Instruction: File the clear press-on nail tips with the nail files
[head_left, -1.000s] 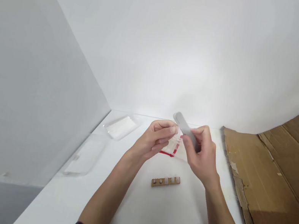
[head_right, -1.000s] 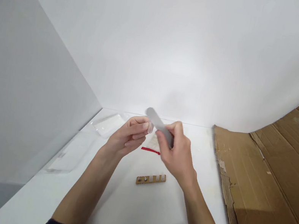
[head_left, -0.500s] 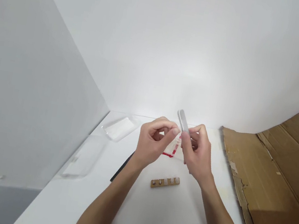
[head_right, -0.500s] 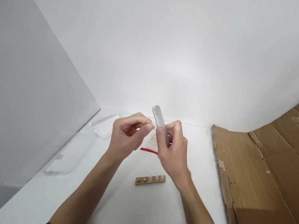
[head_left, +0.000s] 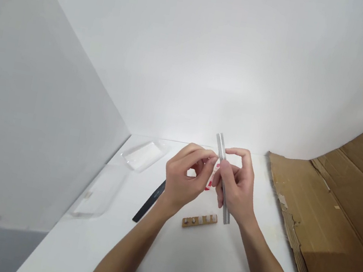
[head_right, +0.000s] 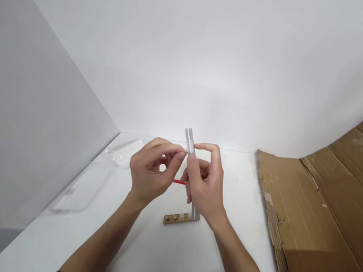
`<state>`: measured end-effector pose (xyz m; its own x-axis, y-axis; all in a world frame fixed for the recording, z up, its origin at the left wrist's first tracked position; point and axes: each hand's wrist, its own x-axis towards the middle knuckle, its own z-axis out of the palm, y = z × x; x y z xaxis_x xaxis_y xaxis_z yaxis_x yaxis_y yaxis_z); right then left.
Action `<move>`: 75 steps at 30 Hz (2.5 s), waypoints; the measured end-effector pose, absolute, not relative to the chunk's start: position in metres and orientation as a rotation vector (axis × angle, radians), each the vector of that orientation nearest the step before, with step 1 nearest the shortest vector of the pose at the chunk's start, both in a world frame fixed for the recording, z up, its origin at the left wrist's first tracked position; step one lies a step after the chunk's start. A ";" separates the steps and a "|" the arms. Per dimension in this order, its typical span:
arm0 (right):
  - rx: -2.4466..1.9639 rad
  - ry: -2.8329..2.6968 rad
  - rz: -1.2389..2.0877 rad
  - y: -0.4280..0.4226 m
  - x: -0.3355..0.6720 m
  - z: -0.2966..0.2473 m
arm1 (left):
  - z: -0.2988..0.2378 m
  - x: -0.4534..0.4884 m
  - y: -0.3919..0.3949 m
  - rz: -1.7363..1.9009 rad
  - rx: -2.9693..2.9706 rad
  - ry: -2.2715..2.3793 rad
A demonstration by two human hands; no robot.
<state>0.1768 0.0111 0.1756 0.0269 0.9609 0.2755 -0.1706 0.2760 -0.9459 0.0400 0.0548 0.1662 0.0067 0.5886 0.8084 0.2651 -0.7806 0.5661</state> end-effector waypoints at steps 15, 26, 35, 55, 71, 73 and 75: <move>-0.850 -1.278 0.920 0.010 0.178 0.171 | 0.166 0.043 0.053 1.842 1.959 0.915; -0.951 -1.265 0.817 0.014 0.173 0.165 | 0.162 0.045 0.054 1.883 1.860 0.873; -0.953 -1.216 0.891 0.012 0.172 0.166 | 0.159 0.047 0.055 1.993 1.985 0.922; -1.003 -1.332 0.621 0.015 0.164 0.158 | 0.161 0.047 0.054 1.958 1.690 0.859; -0.898 -1.391 0.241 0.028 0.159 0.145 | 0.167 0.046 0.053 1.825 1.420 0.748; -0.885 -1.392 0.219 0.028 0.160 0.145 | 0.167 0.045 0.053 1.794 1.386 0.716; -0.860 -1.407 0.202 0.027 0.161 0.146 | 0.168 0.045 0.053 1.763 1.357 0.687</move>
<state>0.1609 0.0273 0.1457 0.2014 0.5989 0.7751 0.3572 0.6919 -0.6275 0.0449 0.0532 0.1675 -0.1142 0.8401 0.5302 -0.2597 -0.5404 0.8003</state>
